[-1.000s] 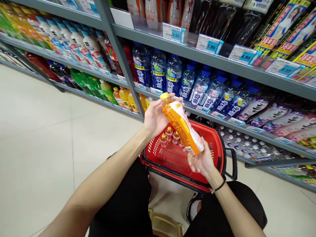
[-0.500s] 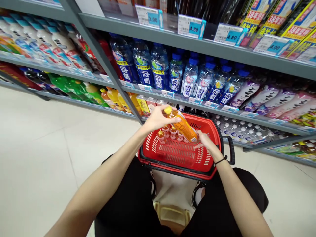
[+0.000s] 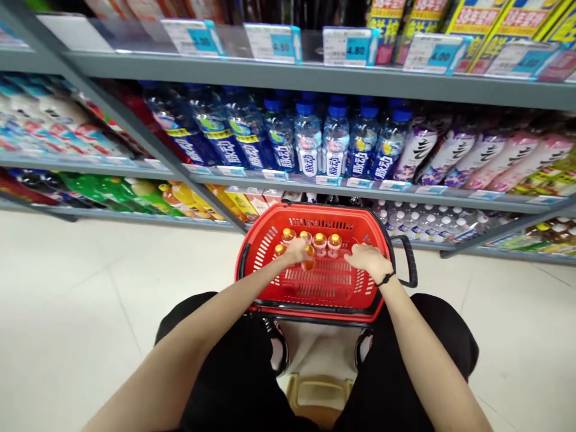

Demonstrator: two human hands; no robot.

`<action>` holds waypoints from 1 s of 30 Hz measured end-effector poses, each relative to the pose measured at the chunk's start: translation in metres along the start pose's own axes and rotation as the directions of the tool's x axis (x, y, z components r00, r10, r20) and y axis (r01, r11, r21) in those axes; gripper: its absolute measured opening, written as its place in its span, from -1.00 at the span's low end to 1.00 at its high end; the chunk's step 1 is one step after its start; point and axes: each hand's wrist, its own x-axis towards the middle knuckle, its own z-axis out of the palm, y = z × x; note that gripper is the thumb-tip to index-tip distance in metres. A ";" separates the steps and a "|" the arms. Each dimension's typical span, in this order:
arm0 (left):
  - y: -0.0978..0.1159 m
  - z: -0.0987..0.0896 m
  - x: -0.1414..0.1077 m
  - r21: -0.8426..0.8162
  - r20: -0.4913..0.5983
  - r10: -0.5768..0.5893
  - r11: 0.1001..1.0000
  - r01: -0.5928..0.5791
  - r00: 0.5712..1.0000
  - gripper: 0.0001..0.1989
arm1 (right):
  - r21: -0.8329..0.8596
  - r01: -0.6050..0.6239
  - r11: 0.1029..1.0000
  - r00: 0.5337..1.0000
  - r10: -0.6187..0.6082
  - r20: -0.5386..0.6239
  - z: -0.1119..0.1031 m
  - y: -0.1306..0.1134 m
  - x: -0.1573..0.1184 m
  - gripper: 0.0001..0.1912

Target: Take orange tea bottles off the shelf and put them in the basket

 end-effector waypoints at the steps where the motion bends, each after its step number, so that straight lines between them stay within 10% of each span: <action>1: -0.002 0.002 0.002 0.019 0.001 -0.030 0.999 0.030 1.000 -0.68 | -0.001 -0.004 1.000 1.000 0.004 -0.005 -0.002 0.003 -0.001 -0.47; 10: -0.001 0.002 -0.001 -0.038 -0.013 0.082 0.996 -0.082 0.997 -0.55 | 0.041 0.053 0.998 0.998 -0.052 -0.031 -0.006 0.020 -0.010 -0.50; 22: -0.016 0.037 0.003 0.489 0.009 -0.130 0.865 0.109 0.992 -0.52 | 0.083 0.109 0.991 0.993 -0.105 -0.055 0.006 0.020 -0.013 -0.52; 30: 0.025 -0.016 -0.035 0.482 -0.143 0.009 0.874 0.062 0.990 -0.69 | 0.056 0.163 0.985 0.983 -0.157 -0.092 0.022 0.004 -0.016 -0.62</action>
